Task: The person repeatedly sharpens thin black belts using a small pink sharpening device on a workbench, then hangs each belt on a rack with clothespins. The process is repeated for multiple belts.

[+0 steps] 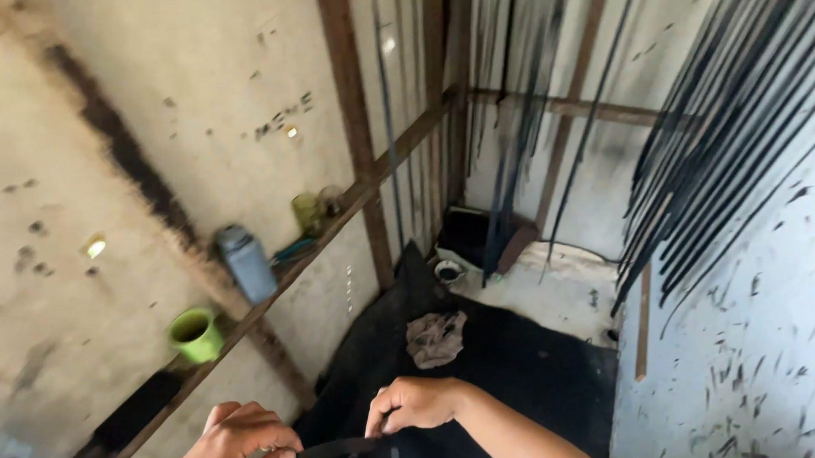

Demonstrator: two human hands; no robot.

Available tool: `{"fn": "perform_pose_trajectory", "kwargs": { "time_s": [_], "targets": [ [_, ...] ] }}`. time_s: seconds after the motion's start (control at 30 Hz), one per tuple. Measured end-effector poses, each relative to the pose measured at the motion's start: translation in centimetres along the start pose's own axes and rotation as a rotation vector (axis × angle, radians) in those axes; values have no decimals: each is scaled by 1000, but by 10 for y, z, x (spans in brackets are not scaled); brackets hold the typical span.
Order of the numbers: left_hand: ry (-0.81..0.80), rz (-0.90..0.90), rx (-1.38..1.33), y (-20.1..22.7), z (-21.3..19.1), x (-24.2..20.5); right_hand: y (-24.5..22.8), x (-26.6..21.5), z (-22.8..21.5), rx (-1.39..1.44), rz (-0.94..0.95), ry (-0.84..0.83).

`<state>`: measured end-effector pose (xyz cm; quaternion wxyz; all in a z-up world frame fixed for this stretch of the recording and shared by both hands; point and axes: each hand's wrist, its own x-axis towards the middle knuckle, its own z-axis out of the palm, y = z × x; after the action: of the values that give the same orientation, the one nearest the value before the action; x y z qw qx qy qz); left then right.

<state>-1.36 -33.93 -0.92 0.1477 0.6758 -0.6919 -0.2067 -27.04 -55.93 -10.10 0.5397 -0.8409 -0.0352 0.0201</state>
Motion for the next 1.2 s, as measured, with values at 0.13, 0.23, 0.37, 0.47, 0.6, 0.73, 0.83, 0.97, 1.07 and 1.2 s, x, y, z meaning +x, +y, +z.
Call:
{"fn": "perform_pose_trajectory", "kwargs": {
  "time_s": [0.13, 0.23, 0.37, 0.47, 0.6, 0.73, 0.83, 0.97, 1.07, 1.2],
  "targets": [
    [-10, 186, 25, 18, 13, 75, 5, -31, -37, 212, -54, -9],
    [-146, 100, 1, 54, 3, 114, 18, -45, -62, 117, -213, 75],
    [-168, 188, 92, 55, 14, 168, 13, -68, -89, 82, -221, 149],
    [-153, 238, 58, 64, 12, 201, -3, -90, -110, 87, -206, 192],
    [-238, 221, 61, 87, -1, 244, -26, -116, -136, 128, -156, 272],
    [-370, 204, 45, 112, -17, 281, -28, -134, -160, 72, -51, 371],
    [-251, 200, 24, 141, -48, 302, -26, -144, -180, 160, 77, 448],
    [75, 280, -133, 134, -82, 339, -2, -152, -212, 95, 119, 611],
    [153, 155, -353, 127, -102, 369, -2, -156, -239, 124, 73, 789],
    [223, 251, -383, 122, -120, 416, -29, -157, -275, -13, 206, 1022]
  ]
}}
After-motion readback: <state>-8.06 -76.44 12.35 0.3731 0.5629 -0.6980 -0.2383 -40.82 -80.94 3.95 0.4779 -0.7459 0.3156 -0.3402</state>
